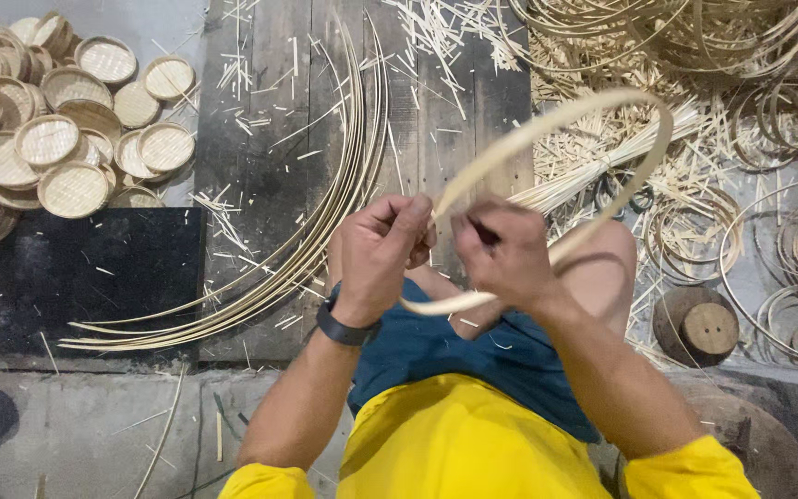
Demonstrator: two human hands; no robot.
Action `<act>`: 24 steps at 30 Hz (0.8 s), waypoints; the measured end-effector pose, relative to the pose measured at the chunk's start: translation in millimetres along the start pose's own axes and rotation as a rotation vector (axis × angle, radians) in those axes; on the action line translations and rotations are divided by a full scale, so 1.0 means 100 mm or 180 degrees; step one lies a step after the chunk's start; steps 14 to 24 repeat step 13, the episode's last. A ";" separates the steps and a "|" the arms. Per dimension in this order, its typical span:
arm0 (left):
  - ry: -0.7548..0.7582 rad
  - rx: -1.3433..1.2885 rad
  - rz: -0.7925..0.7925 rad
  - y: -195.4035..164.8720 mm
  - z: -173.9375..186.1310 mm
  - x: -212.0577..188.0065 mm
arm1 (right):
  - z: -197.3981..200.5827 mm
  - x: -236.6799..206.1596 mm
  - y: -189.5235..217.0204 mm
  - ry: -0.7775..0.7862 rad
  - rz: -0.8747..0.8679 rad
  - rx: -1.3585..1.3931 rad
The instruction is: The person sits on the floor of a bamboo craft workshop and bends a long thin bamboo strip into a circular hoop, joining and securing the ends by hand. They repeatedly flex, overlap, and press the strip ends together, adjusting the hoop's shape while working among piles of woven bamboo steamer lids and coiled bamboo strips.
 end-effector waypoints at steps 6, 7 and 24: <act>-0.0705 -0.0891 0.0678 0.29 0.02 0.18 | -0.19 0.55 -0.29 0.0429 0.0219 -0.0156; -0.0763 -0.1005 0.0790 0.35 0.05 0.19 | -0.24 0.54 -0.35 0.0491 0.0232 -0.0238; -0.0693 -0.0684 0.0798 0.63 0.20 0.24 | -0.50 0.14 -0.86 0.0569 -0.0869 0.0566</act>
Point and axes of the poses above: each hand's wrist, its own x-axis towards the middle knuckle, its own z-axis out of the back of the hand, y = z × x, the point moved 5 cm from there along x, towards the middle knuckle, and after that the axes turned 3 degrees about x, right-handed, at the moved point
